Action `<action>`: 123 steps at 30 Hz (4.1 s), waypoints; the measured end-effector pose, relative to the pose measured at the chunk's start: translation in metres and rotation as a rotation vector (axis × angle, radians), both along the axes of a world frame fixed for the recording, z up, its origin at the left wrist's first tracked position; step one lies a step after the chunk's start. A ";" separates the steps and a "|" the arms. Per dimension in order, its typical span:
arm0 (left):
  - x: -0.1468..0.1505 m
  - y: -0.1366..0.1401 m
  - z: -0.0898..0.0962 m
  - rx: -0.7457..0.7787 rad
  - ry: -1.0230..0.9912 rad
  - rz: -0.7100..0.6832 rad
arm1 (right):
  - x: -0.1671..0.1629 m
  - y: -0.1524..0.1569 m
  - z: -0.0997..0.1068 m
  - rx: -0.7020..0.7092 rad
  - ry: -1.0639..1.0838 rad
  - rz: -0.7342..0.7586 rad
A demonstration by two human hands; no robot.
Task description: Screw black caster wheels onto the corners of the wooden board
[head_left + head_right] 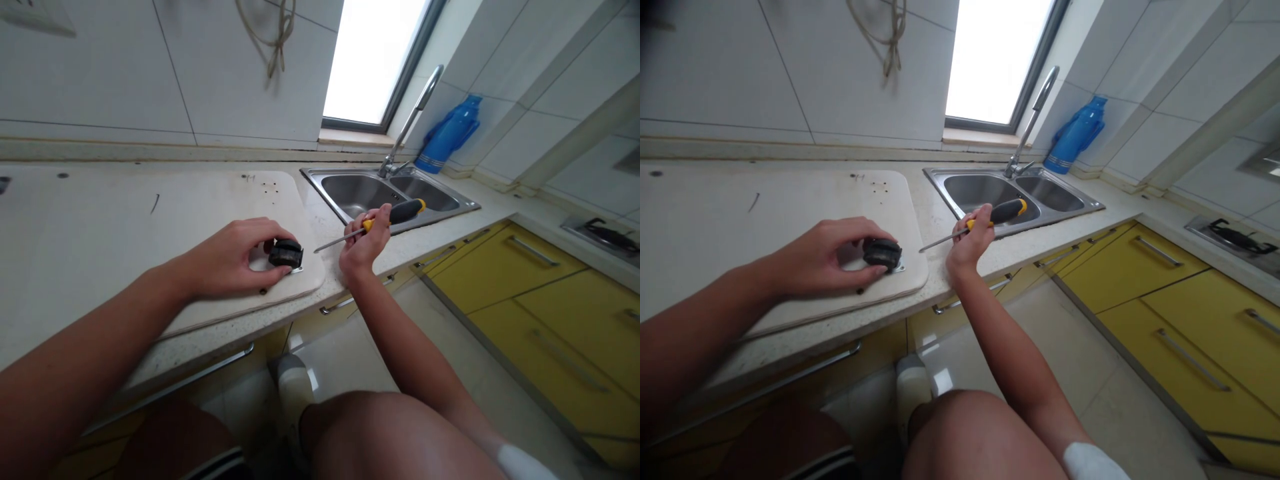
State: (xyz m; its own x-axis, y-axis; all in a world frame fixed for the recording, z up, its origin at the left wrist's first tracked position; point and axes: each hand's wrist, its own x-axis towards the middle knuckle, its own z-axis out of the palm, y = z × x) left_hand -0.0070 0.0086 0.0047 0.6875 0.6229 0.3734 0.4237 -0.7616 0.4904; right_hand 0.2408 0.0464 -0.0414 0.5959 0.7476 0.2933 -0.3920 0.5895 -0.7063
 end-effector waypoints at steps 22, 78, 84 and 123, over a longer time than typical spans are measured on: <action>-0.002 -0.001 -0.001 -0.088 -0.020 0.017 | -0.007 -0.007 0.003 -0.127 -0.177 0.411; -0.001 -0.001 -0.001 -0.064 0.031 -0.023 | -0.002 -0.018 0.018 0.038 -0.437 0.229; -0.002 -0.001 -0.001 -0.060 0.016 -0.039 | -0.016 -0.050 0.044 0.231 -0.840 0.201; -0.003 -0.002 0.002 -0.009 0.039 -0.064 | -0.071 -0.069 0.099 0.586 -0.574 0.249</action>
State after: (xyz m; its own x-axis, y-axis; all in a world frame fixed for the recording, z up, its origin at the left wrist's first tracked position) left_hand -0.0104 0.0066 0.0062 0.7398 0.5802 0.3407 0.3929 -0.7836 0.4812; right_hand 0.1703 -0.0227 0.0572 0.0754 0.4709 0.8790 -0.2334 0.8653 -0.4435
